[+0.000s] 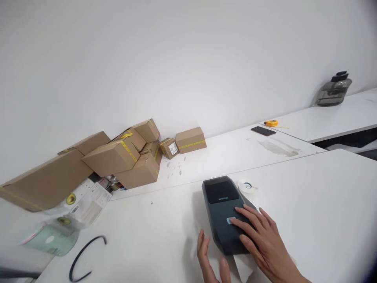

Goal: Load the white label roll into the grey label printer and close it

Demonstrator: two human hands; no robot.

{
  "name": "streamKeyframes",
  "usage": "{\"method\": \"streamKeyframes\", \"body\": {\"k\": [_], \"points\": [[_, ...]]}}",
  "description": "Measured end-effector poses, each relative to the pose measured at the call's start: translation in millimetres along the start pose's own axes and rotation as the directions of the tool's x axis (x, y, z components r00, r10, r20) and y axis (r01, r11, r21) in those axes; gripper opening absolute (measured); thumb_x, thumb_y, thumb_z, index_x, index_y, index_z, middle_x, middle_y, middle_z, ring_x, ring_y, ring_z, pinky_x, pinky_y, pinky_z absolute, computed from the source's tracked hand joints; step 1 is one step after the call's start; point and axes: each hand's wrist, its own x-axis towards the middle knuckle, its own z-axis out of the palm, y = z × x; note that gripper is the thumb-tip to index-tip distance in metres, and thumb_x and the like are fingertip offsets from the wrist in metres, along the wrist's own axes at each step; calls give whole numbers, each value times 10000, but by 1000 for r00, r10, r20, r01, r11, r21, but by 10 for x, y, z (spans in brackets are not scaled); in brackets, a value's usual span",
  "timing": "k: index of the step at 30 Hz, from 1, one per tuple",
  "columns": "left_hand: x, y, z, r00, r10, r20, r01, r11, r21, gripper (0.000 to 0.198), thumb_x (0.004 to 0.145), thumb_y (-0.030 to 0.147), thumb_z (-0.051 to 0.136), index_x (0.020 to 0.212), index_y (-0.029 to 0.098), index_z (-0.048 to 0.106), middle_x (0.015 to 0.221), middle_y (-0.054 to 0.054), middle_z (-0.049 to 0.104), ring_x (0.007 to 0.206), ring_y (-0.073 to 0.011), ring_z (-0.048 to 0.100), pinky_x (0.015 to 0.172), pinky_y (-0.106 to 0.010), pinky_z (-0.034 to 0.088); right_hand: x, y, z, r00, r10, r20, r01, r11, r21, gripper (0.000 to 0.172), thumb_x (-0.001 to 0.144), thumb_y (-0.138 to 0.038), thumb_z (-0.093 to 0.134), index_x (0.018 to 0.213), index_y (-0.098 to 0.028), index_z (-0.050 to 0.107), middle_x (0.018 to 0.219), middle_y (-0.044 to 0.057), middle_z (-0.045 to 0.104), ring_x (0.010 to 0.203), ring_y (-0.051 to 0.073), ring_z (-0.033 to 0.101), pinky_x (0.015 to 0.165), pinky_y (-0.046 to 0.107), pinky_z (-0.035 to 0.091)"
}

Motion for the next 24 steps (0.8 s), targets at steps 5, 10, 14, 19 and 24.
{"method": "streamKeyframes", "body": {"k": [5, 10, 14, 19, 24], "points": [[98, 133, 177, 990, -1, 140, 5, 1000, -26, 562, 927, 470, 419, 1411, 184, 416, 1544, -135, 371, 1435, -278, 338, 1141, -377, 346, -5, 18, 36, 1000, 5, 11, -5, 1000, -27, 285, 916, -384, 562, 1190, -366, 637, 1321, -22, 631, 1292, 268, 508, 1156, 503, 173], [42, 118, 270, 979, -125, 164, 141, 985, -95, 626, 912, 542, 435, 1446, 219, 387, 1558, -109, 360, 1423, -278, 363, 1098, -339, 405, -196, 16, 14, 976, 188, 110, -210, 946, 246, 413, 956, -412, 479, 1367, -384, 507, 1544, -5, 404, 1384, 291, 424, 1027, 454, 474], [94, 268, 231, 970, -169, 176, 199, 965, -169, 665, 899, 578, 445, 1449, 209, 390, 1547, -117, 377, 1426, -285, 357, 1096, -322, 405, -287, 21, -18, 897, 372, 239, -441, 788, 430, 489, 1006, -425, 312, 1491, -372, 340, 1627, -11, 225, 1437, 275, 340, 1032, 431, 500], [502, 667, 123, 978, -106, 178, 164, 922, -351, 622, 925, 548, 434, 1434, 192, 410, 1493, -128, 453, 1391, -256, 418, 1098, -304, 398, 175, 147, -102, 950, 278, 142, -310, 789, 530, 528, 995, -499, 257, 1477, -330, 391, 1606, 13, 287, 1441, 284, 324, 1137, 478, 368], [1135, 689, 274, 987, -133, 89, 156, 922, -354, 477, 944, 500, 416, 1268, 165, 523, 1262, -147, 629, 1157, -255, 621, 1020, -389, 457, 1156, 219, -235, 977, 209, -42, -160, 850, 503, 491, 1007, -483, 259, 1394, -285, 488, 1435, 59, 528, 1328, 256, 466, 1110, 476, 367]]}}
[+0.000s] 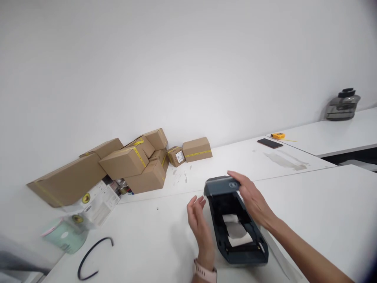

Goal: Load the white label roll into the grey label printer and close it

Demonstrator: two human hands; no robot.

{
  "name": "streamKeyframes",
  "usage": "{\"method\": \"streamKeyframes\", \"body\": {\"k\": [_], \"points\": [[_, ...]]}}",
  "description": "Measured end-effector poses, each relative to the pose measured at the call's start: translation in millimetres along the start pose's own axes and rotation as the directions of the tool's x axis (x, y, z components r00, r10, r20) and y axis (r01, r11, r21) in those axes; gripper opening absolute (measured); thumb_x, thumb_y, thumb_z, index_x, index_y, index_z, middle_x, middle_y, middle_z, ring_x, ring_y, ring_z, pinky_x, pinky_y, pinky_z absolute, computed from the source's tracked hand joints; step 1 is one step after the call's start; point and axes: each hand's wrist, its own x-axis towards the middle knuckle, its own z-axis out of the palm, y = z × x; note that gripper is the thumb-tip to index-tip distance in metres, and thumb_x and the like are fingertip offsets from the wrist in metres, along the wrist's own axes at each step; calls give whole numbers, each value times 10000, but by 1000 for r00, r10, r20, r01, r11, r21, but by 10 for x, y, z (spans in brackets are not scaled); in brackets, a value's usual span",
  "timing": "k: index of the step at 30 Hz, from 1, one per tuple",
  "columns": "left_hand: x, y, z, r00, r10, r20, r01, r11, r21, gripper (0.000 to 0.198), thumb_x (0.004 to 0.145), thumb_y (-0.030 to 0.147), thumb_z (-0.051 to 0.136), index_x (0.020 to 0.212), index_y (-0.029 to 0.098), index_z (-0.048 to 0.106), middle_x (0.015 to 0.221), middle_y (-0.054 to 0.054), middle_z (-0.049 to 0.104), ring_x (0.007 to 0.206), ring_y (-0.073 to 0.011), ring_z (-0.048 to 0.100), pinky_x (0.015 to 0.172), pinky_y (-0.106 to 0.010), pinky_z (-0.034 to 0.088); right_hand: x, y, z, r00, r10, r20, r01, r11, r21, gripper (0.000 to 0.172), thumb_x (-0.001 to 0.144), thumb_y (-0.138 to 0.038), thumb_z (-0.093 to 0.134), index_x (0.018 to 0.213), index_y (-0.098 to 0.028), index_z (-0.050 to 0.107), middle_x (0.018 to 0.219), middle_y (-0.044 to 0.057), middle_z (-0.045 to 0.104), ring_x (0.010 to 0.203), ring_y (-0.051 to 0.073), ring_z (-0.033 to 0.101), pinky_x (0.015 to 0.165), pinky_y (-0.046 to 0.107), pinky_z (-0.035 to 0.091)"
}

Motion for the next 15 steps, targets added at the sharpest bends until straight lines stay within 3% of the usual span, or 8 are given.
{"method": "streamKeyframes", "body": {"k": [4, 9, 12, 15], "points": [[317, -288, 99, 976, -77, 203, -5, 925, 379, 396, 861, 387, 550, 1181, 157, 585, 1274, -146, 617, 1212, -267, 555, 1017, -372, 423, 700, -59, 91, 997, 63, -50, -66, 995, -72, 493, 1010, -495, 244, 1262, -270, 603, 1218, 60, 675, 1142, 266, 598, 974, 447, 459], [338, -511, 143, 955, -153, 255, -6, 848, 530, 516, 842, 376, 561, 1310, 168, 496, 1358, -136, 564, 1228, -253, 534, 1006, -341, 413, 1331, 150, 212, 967, 253, 27, -247, 961, -127, 603, 987, -595, 212, 1085, -240, 690, 1120, 84, 724, 1058, 313, 639, 879, 448, 489], [303, -531, 153, 962, -130, 241, -29, 826, 562, 506, 857, 372, 539, 1320, 175, 484, 1368, -132, 558, 1241, -260, 524, 1008, -349, 407, 1478, 224, 217, 971, 240, 23, -236, 966, -109, 598, 982, -595, 251, 1057, -197, 690, 1093, 112, 730, 1024, 302, 651, 863, 422, 497], [289, -546, 157, 967, -86, 240, -72, 811, 581, 478, 864, 365, 531, 1305, 183, 501, 1358, -125, 571, 1254, -262, 515, 1028, -357, 387, 1264, 165, 132, 984, 156, -88, -165, 982, -94, 503, 981, -539, 325, 1188, -181, 612, 1218, 134, 666, 1103, 285, 610, 922, 407, 469]]}}
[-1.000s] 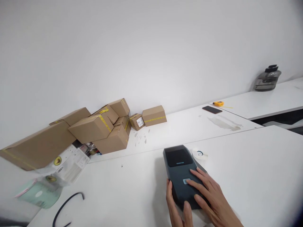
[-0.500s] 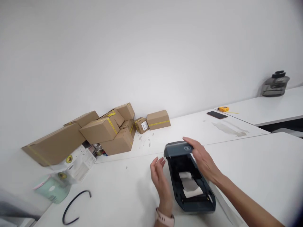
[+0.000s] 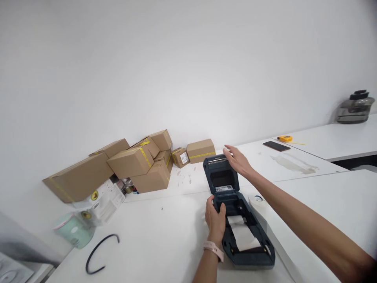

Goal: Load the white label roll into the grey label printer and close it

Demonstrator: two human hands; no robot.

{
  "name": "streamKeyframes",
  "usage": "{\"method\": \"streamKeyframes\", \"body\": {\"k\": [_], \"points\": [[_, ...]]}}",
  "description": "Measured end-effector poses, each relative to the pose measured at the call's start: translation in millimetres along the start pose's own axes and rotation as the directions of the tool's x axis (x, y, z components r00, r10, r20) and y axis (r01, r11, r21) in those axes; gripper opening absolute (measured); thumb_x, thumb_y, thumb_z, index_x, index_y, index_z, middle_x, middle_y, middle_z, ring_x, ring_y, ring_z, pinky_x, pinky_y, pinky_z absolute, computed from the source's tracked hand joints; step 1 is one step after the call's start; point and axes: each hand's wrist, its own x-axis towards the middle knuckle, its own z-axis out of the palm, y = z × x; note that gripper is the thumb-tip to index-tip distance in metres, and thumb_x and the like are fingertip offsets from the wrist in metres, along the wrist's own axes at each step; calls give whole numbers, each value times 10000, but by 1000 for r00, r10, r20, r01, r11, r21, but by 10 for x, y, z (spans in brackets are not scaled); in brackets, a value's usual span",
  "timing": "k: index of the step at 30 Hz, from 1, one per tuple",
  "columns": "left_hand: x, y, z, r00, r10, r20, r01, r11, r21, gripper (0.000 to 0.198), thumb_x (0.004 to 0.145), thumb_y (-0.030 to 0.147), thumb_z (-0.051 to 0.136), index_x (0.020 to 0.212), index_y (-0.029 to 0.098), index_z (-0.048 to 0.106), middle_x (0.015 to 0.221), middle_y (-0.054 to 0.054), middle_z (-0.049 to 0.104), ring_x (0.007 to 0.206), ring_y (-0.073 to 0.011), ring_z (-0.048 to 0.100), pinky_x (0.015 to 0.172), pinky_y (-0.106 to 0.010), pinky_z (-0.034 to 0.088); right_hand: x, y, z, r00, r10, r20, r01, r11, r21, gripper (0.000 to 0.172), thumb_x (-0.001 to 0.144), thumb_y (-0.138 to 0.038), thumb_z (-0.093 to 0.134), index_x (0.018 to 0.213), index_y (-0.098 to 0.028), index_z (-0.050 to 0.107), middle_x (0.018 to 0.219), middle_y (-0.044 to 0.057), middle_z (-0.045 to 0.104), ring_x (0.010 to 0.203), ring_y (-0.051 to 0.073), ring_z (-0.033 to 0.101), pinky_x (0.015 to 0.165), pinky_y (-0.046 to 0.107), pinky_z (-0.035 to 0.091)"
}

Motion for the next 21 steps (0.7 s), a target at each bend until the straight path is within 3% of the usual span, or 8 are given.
{"method": "streamKeyframes", "body": {"k": [3, 5, 6, 8, 10, 13, 17, 21], "points": [[0, -25, 17, 999, 33, -14, -33, 999, 12, 476, 858, 387, 548, 1289, 186, 517, 1336, -122, 591, 1247, -265, 524, 1034, -363, 385, -524, 51, -140, 970, -182, -163, 184, 983, -3, 357, 992, -429, 355, 1016, -206, 633, 1038, 108, 690, 985, 246, 631, 892, 376, 471], [-1, -34, 26, 999, 48, -18, -48, 999, 18, 481, 848, 386, 566, 1282, 183, 522, 1328, -122, 598, 1241, -264, 532, 1036, -361, 389, -883, 152, -167, 953, -265, 147, 272, 962, -29, 308, 981, -374, 390, 867, -229, 637, 843, 59, 690, 784, 210, 642, 731, 328, 496], [-2, -34, 28, 999, 50, -21, -50, 999, 20, 481, 843, 373, 572, 1281, 182, 522, 1327, -121, 599, 1240, -261, 533, 1038, -358, 390, -1026, 213, -149, 903, -273, 332, 307, 950, -54, 299, 972, -330, 398, 838, -235, 648, 814, 46, 695, 758, 206, 646, 708, 322, 495], [-6, -22, 28, 998, 49, -32, -48, 999, 14, 497, 835, 333, 579, 1304, 184, 508, 1343, -116, 591, 1252, -249, 529, 1047, -345, 387, -1212, 326, -57, 728, -241, 641, 412, 902, -128, 278, 925, -220, 424, 850, -233, 692, 848, 57, 723, 820, 224, 667, 755, 341, 496], [-10, -3, 22, 998, 47, -35, -47, 999, -4, 555, 830, 295, 584, 1363, 199, 464, 1384, -104, 566, 1283, -235, 510, 1064, -330, 376, -1273, 403, 82, 590, -194, 784, 519, 834, -185, 284, 849, -135, 458, 869, -209, 732, 898, 97, 745, 937, 264, 671, 905, 413, 458], [-14, 18, 16, 998, 54, -16, -54, 998, -14, 632, 829, 252, 575, 1435, 221, 399, 1432, -88, 530, 1327, -221, 477, 1093, -323, 352, -1234, 453, 287, 483, -147, 863, 583, 790, -192, 209, 763, -127, 546, 772, -170, 750, 791, 128, 751, 907, 296, 685, 1040, 500, 341], [-12, 15, 19, 999, 42, 13, -42, 999, 11, 660, 846, 234, 541, 1476, 209, 344, 1447, -103, 517, 1338, -231, 469, 1101, -348, 347, -1157, 485, 440, 417, -128, 900, 581, 799, -156, 54, 642, -180, 663, 607, -179, 704, 644, 93, 717, 794, 289, 694, 1012, 494, 356], [-19, -12, 18, 998, 59, 17, -59, 998, 6, 692, 886, 232, 469, 1527, 171, 218, 1541, -122, 393, 1407, -227, 385, 1131, -343, 310, -1064, 515, 412, 473, -135, 871, 525, 837, -156, 207, 558, -301, 754, 451, -221, 597, 504, 17, 634, 658, 246, 664, 827, 387, 478]]}}
